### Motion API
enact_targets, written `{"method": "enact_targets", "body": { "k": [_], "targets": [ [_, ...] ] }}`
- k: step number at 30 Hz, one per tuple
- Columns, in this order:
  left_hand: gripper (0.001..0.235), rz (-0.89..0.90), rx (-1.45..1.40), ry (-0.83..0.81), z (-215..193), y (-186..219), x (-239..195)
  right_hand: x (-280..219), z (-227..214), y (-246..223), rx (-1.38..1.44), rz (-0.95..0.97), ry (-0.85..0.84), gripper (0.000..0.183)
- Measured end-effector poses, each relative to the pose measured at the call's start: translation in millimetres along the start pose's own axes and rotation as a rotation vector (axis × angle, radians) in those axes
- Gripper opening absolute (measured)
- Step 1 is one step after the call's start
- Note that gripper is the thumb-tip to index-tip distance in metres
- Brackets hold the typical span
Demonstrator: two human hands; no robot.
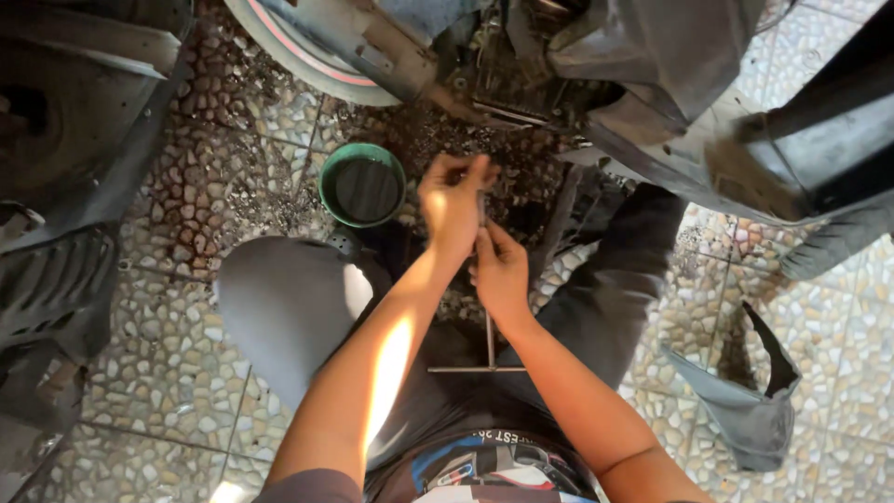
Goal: The person crouches beside a motor scooter and uses a T-handle wrench to loosen and turn bolts on the engine area near the exhaust. After working the fasteners, the person picks up a blue cloth and wipes the engine and surrounding panels.
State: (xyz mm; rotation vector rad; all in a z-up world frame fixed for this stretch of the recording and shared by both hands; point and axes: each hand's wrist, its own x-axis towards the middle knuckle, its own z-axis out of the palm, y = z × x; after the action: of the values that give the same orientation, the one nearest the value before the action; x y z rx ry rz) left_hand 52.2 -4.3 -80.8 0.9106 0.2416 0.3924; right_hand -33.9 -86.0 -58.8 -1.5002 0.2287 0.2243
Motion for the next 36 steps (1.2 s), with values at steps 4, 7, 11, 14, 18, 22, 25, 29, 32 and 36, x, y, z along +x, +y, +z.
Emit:
{"method": "enact_targets", "body": {
  "k": [4,7,11,14,18,22,25,29,32,36],
  "targets": [
    [0.012,-0.338,0.084,-0.042,24,14,-1,16,-18,14,0.113,0.111,0.044,0.028],
    [0.012,-0.410,0.473,-0.111,19,-12,14,30,-29,18,0.291,0.252,-0.035,0.026],
    [0.018,-0.308,0.382,0.116,-4,-72,44,26,-28,17,0.007,0.330,-0.120,0.035],
    [0.017,-0.282,0.289,0.169,-15,-82,74,-11,-18,-1,-0.451,0.300,-0.179,0.057],
    [0.017,-0.193,0.417,0.125,-55,-140,108,-51,-12,28,-0.860,-0.396,-0.327,0.074],
    [0.017,0.060,0.688,0.097,-69,-163,111,-53,0,43,-1.093,-0.349,-0.456,0.063],
    [0.016,-0.319,0.473,0.034,-49,-132,110,-49,3,50,-1.062,-0.241,-0.470,0.036],
    [0.015,-0.320,0.481,-0.051,-42,-120,114,-42,2,44,-0.931,-0.422,-0.397,0.020],
    [0.019,-0.349,0.425,-0.061,-42,-124,119,-38,1,42,-0.926,-0.466,-0.372,0.019],
    [0.023,-0.351,0.433,-0.117,-41,-124,125,-31,-1,44,-0.974,-0.408,-0.363,0.019]
  ]
}}
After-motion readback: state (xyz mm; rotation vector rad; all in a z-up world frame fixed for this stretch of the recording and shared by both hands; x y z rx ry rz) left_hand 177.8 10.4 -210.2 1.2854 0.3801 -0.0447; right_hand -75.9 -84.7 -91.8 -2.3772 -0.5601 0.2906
